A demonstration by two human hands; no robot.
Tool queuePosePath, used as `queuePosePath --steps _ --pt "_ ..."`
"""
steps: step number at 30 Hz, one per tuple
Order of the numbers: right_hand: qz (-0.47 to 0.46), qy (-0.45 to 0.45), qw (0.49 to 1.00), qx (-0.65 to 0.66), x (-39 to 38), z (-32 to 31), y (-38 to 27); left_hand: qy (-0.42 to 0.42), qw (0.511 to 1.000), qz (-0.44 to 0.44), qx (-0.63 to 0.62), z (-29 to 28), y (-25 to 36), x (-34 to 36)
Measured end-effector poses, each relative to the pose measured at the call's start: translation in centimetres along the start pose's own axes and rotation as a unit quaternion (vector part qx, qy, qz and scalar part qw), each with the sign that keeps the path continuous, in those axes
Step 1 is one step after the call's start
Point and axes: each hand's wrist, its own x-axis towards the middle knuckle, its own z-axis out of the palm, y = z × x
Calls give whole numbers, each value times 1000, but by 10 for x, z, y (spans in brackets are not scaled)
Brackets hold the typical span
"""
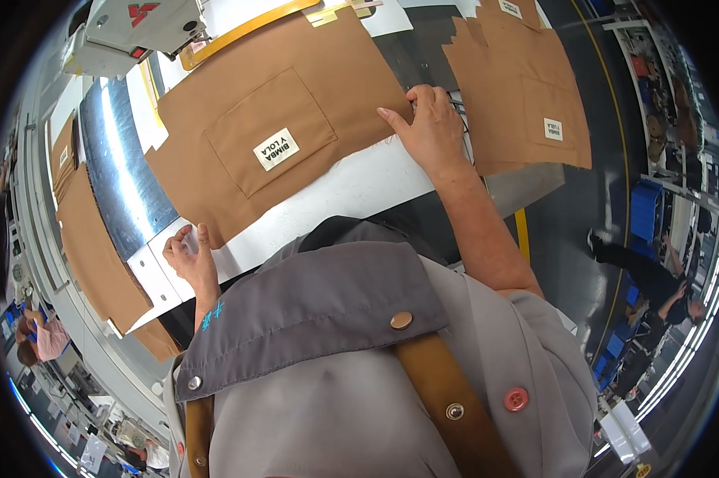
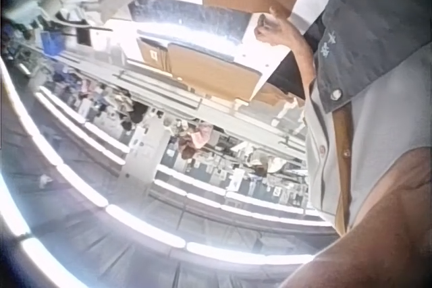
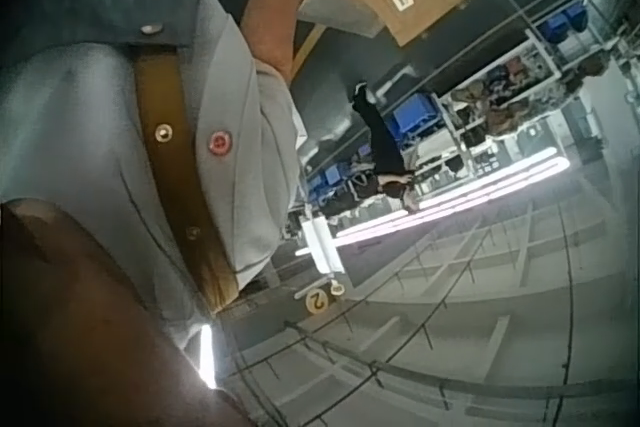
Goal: Sewing a leather pocket or panel using an industrial sewing machine with a stencil guide.
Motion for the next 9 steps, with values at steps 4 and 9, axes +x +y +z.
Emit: queuePosePath --steps 4,9 --pt "86 -25 984 152 -8 2 -2 -35 999 -2 -27 4 -1 7" --pt "162 -60 949 265 -14 17 8 110 980 166 -3 8 31 3"
